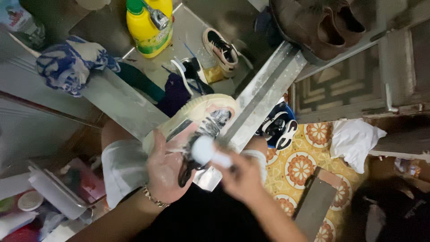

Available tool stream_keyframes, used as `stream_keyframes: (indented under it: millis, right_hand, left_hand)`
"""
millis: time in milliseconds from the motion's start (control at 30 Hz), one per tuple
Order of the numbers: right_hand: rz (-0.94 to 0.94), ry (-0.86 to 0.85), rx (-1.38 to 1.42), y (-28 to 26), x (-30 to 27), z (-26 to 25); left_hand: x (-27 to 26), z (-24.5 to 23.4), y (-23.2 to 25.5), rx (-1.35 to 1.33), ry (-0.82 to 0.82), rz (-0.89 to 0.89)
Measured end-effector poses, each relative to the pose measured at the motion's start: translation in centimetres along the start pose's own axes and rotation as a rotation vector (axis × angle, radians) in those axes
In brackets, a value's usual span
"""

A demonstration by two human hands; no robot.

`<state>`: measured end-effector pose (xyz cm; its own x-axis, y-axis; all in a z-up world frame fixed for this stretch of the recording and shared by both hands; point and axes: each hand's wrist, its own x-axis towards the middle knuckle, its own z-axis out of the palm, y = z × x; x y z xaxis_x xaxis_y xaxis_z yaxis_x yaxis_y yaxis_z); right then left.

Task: The person cleans a sneaker and a leather shoe in a sink using a brush and a cloth. They scrub the soles and sides, apply liquid with a small brush, and wipe the shoes with a cloth.

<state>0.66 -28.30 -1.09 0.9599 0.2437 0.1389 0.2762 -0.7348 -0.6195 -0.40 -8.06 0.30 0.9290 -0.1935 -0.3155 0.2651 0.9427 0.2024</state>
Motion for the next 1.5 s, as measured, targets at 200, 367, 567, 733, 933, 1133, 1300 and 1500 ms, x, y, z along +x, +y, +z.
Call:
stream_keyframes:
  millis: [200,367,567,733,933,1133,1300,1500]
  right_hand:
    - [-0.067,-0.002,0.346,-1.2,-0.7,0.2]
    - [0.086,-0.017,0.223,0.7,1.4,0.0]
    - [0.016,0.002,0.280,-1.5,0.4,1.0]
    - [0.336,-0.099,-0.102,0.5,4.0,-0.4]
    - [-0.265,0.093,0.347,-2.4,-0.1,1.5]
    - [0.323,0.098,0.106,1.3,3.7,2.3]
    - [0.188,0.024,0.280,0.0,1.3,2.5]
    - [0.038,0.120,0.339,0.1,0.1,4.4]
  left_hand:
    - [0.1,-1.4,-0.5,-0.101,-0.171,-0.012]
    - [-0.7,0.6,0.2,0.000,0.148,-0.063]
    - [-2.0,1.4,-0.1,0.038,0.267,-0.009]
    - [-2.3,1.4,0.6,0.031,0.406,-0.067]
    - [-1.7,1.5,0.6,0.094,0.362,0.044]
    - [-1.5,-0.4,0.6,0.056,0.370,-0.031]
    - [-2.0,-1.6,1.0,0.198,0.267,0.056]
    - [-2.1,-3.0,1.9,0.236,0.025,0.172]
